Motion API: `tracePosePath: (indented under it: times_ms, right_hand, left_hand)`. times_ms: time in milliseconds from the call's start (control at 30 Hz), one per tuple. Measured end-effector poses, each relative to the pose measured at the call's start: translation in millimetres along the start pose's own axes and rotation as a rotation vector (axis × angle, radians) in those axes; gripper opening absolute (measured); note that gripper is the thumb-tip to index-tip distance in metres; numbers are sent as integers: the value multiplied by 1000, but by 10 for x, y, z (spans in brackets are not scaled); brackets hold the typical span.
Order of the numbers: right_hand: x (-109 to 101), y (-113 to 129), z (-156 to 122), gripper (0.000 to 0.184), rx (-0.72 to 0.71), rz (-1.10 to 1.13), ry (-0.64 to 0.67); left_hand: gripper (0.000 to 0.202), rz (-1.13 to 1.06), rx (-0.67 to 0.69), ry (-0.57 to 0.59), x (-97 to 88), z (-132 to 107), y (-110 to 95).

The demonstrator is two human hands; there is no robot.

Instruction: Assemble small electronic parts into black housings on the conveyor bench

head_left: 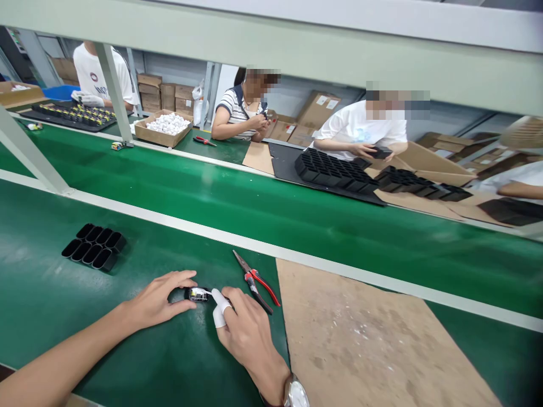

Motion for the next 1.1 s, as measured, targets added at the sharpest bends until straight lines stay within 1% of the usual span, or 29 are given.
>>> tracePosePath:
  times_ms: [100,167,233,300,400,467,533,600,700,767,933,1100]
  right_hand:
    - [-7,-7,20,27,-7,-17,36]
    - [-21,-20,33,26,-8,-29,31]
    - [-32,-46,25,26,7,-37,-2]
    - [-14,-85,-11,27,53,-55,-9]
    - [78,-148,-96,32,153,-128,74]
    - [148,-174,-134,37,184,-167,160]
    - [186,-184,-131,39,194,-157,208]
    - [180,-175,-88,38,206,-61,173]
    - [158,-115,1,39,195,224,80]
    - [180,-59,43,42,164,366,84]
    - [263,-22,87,41,136,463,123]
    - [256,-63,124,39,127,547,125]
  left_hand:
    - [61,-2,-8,-2,-5,-7,8]
    - [58,4,-8,-2,-7,-8,16]
    - [49,16,10,4,-10,-1,15]
    - [37,19,52,22,-16,13,1]
    - [27,6,121,46,-24,31,-24]
    - [27,12,106,43,-23,34,-11]
    - [31,22,58,26,-15,29,27]
    - [38,20,23,11,1,18,72]
    - [46,-2,9,11,27,2,121]
    - [48,-13,3,24,39,-5,136]
    - [48,-31,-22,29,43,-3,136]
    - [48,-77,-68,41,51,4,139]
Point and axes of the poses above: each hand's wrist, its own z-axis towards the middle knuckle, its own x-axis out of the palm, y = z × x, the point moved 3 cm from there along z, towards the middle knuckle, and after that the axes turned 9 degrees about -x, right-handed, at the moved point
